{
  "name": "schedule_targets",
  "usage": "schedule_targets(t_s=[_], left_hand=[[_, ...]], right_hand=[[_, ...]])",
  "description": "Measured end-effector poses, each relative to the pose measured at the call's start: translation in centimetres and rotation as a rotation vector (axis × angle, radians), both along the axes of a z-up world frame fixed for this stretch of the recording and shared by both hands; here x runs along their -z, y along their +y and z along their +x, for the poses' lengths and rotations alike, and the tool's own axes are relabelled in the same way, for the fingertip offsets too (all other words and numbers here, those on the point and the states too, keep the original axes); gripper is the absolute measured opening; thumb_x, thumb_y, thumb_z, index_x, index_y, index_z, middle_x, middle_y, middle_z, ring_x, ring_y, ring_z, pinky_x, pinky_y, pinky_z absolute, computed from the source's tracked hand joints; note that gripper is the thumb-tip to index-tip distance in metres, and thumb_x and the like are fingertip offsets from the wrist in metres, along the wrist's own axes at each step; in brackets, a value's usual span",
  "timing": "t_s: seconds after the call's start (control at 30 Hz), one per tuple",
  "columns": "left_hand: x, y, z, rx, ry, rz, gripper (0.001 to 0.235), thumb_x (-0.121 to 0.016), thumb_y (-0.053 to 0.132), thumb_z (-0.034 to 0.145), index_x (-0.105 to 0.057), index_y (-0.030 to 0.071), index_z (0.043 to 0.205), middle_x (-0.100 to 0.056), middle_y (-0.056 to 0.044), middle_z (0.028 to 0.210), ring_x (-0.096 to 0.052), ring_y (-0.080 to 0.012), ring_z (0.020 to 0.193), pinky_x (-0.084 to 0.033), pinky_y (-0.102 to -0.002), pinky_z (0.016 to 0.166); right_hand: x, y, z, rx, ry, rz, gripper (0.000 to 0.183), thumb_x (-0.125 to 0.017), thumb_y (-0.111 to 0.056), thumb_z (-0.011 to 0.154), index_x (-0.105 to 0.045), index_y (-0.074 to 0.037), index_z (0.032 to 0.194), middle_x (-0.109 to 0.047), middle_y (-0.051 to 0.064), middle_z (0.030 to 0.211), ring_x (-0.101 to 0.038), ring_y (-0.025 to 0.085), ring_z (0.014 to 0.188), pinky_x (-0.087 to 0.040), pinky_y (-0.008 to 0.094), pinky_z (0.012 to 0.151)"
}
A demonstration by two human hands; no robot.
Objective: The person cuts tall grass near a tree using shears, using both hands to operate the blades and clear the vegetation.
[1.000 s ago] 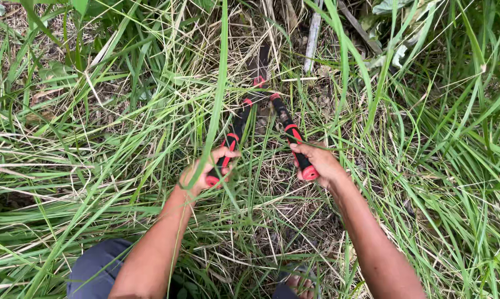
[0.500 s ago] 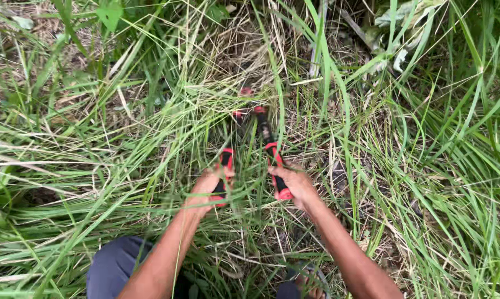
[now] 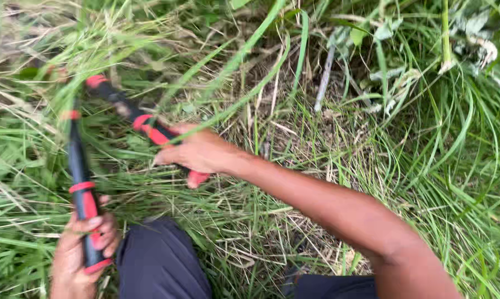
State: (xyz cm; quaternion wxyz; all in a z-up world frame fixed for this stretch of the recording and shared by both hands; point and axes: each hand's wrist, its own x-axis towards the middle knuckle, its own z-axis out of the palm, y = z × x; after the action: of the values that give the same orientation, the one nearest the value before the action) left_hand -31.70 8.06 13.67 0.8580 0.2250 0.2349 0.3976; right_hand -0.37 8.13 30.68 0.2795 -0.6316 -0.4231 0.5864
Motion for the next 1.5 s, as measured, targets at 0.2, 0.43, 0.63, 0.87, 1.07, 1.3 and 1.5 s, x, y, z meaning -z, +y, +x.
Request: schedule_targets(t_s=[0.2,0.43,0.63,0.87,1.07,1.3,1.5], left_hand=[[0.5,1.0,-17.2,-0.167,0.021,0.064,0.035,-0.066,0.025,0.114,-0.051,0.000,0.131,-0.055,-0.011,0.084,-0.052,-0.0169,0.058,-0.049,-0.034,0.047],[2.2,-3.4,-18.5,-0.069,0.252,-0.036,0.052,-0.068,0.010,0.089,-0.053,0.008,0.140,-0.054,-0.009,0.077,-0.051,-0.0163,0.047,-0.047,-0.035,0.035],[-6.5,-3.8,-10.3,0.333,0.403,-0.059,0.064,-0.069,0.000,0.074,-0.053,0.008,0.135,-0.054,-0.007,0.069,-0.049,-0.0132,0.040,-0.044,-0.031,0.029],[-3.6,-3.5,6.7,0.861,0.288,-0.086,0.058,-0.067,0.003,0.079,-0.045,0.015,0.131,-0.058,-0.007,0.073,-0.054,-0.0138,0.045,-0.047,-0.033,0.033],[6.9,-4.4,23.7,1.007,0.288,-0.108,0.033,-0.066,0.013,0.085,-0.051,0.016,0.115,-0.062,-0.003,0.075,-0.056,-0.0088,0.050,-0.046,-0.028,0.038],[15.3,-3.5,30.4,0.881,0.107,-0.381,0.019,-0.066,0.009,0.087,-0.056,0.007,0.104,-0.058,0.000,0.074,-0.054,-0.0067,0.053,-0.045,-0.026,0.043],[8.6,0.5,19.5,0.375,-0.140,-0.201,0.037,-0.068,0.007,0.083,-0.058,0.005,0.118,-0.054,0.001,0.071,-0.051,-0.0080,0.053,-0.043,-0.026,0.042]], right_hand=[[2.0,10.0,-17.1,-0.298,-0.006,0.161,0.040,-0.079,-0.032,0.078,-0.069,0.003,0.095,-0.065,0.007,0.059,-0.067,0.019,0.036,-0.051,0.033,0.030],[-5.1,7.7,-11.9,-0.465,-0.161,-0.001,0.040,-0.074,-0.032,0.082,-0.064,0.000,0.104,-0.057,-0.001,0.067,-0.057,0.011,0.042,-0.048,0.028,0.034],[-14.3,-6.1,8.0,-0.151,-0.324,-0.179,0.056,-0.074,-0.045,0.076,-0.064,0.003,0.104,-0.064,0.007,0.060,-0.054,0.011,0.033,-0.045,0.023,0.028],[-9.7,-28.3,19.8,0.537,-0.151,-0.374,0.048,-0.075,-0.028,0.081,-0.057,0.006,0.110,-0.062,0.013,0.062,-0.049,0.017,0.029,-0.039,0.028,0.026],[2.0,-35.7,23.1,0.810,-0.012,-0.303,0.042,-0.073,-0.030,0.083,-0.060,0.001,0.108,-0.062,0.011,0.062,-0.051,0.017,0.034,-0.036,0.029,0.030],[12.2,-22.7,26.8,0.615,0.071,-0.221,0.034,-0.076,-0.031,0.088,-0.063,-0.001,0.079,-0.063,0.009,0.063,-0.057,0.017,0.042,-0.048,0.029,0.038],[8.6,-5.5,20.2,0.101,-0.563,0.178,0.044,-0.079,-0.041,0.085,-0.069,0.002,0.080,-0.063,0.005,0.063,-0.057,0.014,0.050,-0.045,0.031,0.043]])
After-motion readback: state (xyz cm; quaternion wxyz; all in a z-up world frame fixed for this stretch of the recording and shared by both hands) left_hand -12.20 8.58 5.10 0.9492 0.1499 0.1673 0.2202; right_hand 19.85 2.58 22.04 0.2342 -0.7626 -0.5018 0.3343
